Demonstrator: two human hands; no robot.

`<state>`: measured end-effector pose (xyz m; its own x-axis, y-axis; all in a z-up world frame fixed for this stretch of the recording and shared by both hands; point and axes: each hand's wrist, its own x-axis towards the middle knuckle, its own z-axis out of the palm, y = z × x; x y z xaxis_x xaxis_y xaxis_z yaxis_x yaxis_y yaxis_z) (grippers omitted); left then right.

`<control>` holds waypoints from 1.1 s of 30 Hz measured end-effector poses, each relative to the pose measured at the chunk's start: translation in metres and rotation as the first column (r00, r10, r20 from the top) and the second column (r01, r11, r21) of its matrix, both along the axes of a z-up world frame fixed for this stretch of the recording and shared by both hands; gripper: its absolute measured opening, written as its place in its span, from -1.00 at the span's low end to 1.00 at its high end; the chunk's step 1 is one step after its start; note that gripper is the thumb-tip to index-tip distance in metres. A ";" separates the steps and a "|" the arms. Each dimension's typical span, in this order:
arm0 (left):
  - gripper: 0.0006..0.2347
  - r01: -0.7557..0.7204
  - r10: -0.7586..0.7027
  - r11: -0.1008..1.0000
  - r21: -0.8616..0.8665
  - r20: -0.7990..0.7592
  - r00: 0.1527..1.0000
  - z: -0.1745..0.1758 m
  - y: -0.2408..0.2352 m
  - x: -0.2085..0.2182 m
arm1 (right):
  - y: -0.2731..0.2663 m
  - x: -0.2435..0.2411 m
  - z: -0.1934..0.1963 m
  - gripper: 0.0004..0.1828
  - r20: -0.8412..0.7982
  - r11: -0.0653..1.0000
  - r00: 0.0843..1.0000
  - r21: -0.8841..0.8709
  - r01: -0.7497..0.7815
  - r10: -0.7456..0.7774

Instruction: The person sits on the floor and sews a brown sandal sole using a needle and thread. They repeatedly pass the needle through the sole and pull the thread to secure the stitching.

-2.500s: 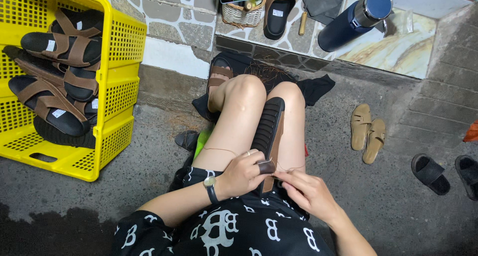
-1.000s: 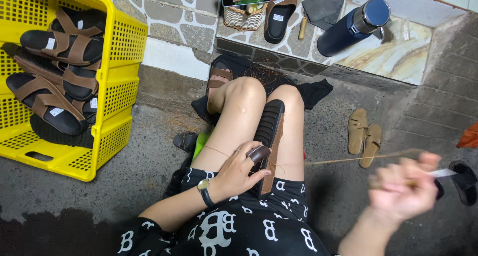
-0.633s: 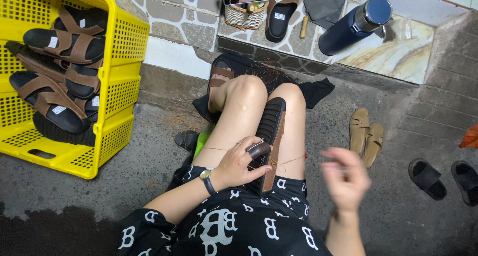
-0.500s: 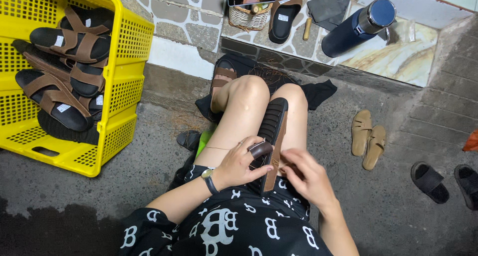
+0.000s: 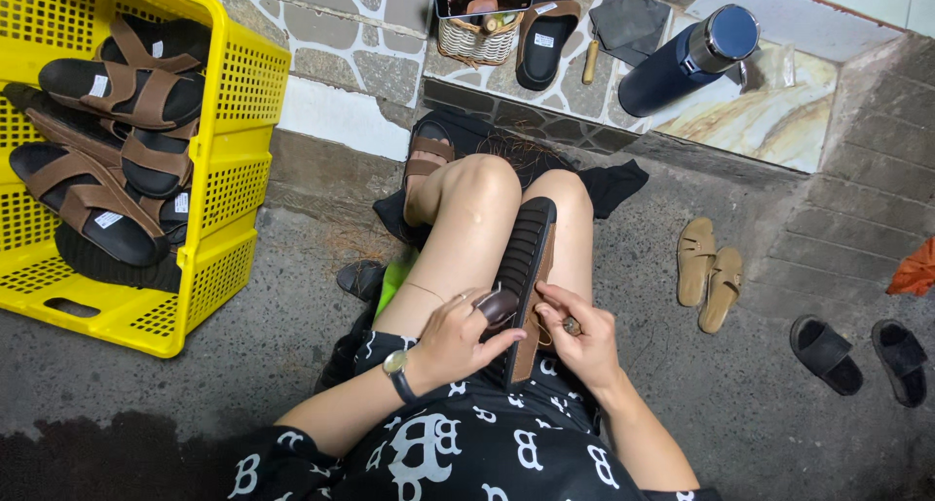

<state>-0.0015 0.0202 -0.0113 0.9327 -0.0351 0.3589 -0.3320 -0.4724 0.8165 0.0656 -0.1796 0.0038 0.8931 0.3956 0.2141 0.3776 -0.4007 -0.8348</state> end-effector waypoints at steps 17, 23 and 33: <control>-0.53 -0.264 0.237 0.895 0.359 0.116 0.964 0.002 0.055 0.030 | -0.010 0.003 0.013 -0.84 -0.217 0.993 0.972 0.102 -0.063 0.084; -0.69 0.156 -0.159 0.886 0.437 -0.031 0.987 0.005 0.032 0.015 | -0.009 -0.004 0.031 -0.86 -0.254 0.984 0.958 0.145 -0.098 0.133; -0.79 0.082 -0.475 0.668 -0.740 -0.339 0.812 0.043 0.051 0.029 | -0.012 -0.005 0.023 -0.84 -0.318 0.985 0.941 0.159 -0.069 0.118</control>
<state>0.0277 0.0707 0.0316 0.9619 -0.2611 -0.0817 0.1637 0.3101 0.9365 0.0606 -0.1917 0.0271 0.8838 0.4673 -0.0212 0.1057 -0.2436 -0.9641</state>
